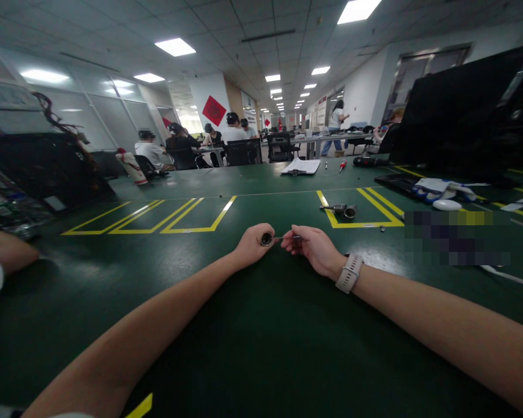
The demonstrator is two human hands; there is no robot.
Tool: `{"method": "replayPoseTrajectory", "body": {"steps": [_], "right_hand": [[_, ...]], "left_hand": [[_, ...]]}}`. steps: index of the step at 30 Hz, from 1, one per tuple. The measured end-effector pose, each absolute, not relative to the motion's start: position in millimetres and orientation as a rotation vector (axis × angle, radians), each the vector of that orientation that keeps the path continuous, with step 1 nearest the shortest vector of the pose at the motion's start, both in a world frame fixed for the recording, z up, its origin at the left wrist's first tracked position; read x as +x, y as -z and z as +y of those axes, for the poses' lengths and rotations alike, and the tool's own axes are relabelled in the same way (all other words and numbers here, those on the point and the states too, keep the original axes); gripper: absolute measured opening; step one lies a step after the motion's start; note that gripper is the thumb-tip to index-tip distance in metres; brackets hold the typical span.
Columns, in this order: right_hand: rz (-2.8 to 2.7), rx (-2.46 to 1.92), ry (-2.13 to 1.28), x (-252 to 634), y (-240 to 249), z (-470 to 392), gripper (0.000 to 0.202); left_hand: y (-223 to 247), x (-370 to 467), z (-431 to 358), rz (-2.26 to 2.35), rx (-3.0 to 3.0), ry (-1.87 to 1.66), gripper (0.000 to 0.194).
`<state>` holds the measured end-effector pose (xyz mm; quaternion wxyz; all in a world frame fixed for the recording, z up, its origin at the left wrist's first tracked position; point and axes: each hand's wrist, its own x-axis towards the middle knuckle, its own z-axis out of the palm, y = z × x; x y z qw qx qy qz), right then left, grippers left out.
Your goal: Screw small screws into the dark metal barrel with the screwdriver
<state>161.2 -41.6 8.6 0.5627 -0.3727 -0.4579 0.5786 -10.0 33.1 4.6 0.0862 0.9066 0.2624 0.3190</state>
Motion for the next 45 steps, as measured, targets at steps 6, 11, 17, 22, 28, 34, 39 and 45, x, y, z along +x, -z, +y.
{"method": "replayPoseTrajectory", "body": {"steps": [6, 11, 17, 22, 28, 34, 39, 45], "right_hand": [[-1.14, -0.86, -1.299, 156.2, -9.6, -46.8, 0.029], [-1.199, -0.853, -1.127, 153.9, -7.5, -50.5, 0.029], [-1.204, -0.882, -1.064, 153.4, -6.6, -50.7, 0.028], [-1.16, -0.894, -1.19, 155.8, -6.7, -46.0, 0.028], [-1.062, -0.89, -1.351, 161.4, -8.2, -40.5, 0.027], [-1.06, -0.853, -1.358, 158.6, -6.0, -41.8, 0.026], [-1.004, -0.849, -1.299, 158.8, -2.7, -39.7, 0.028], [-0.937, -0.876, -1.229, 158.3, -7.0, -43.0, 0.029]], "left_hand": [[-2.3, -10.4, 36.2, 0.761, 2.624, -0.947, 0.017], [-2.2, -10.3, 35.5, 0.853, 2.729, -0.92, 0.01], [-3.8, -9.1, 33.2, 0.858, 2.847, -0.846, 0.008], [-4.0, -9.8, 31.7, 0.805, 2.873, -0.829, 0.008], [-3.6, -11.2, 34.5, 0.746, 2.71, -0.931, 0.014], [-2.4, -10.2, 35.0, 0.728, 2.678, -0.936, 0.014], [-2.1, -10.1, 35.1, 0.825, 2.707, -0.904, 0.015], [-4.7, -9.3, 34.0, 0.853, 2.707, -0.889, 0.016]]}}
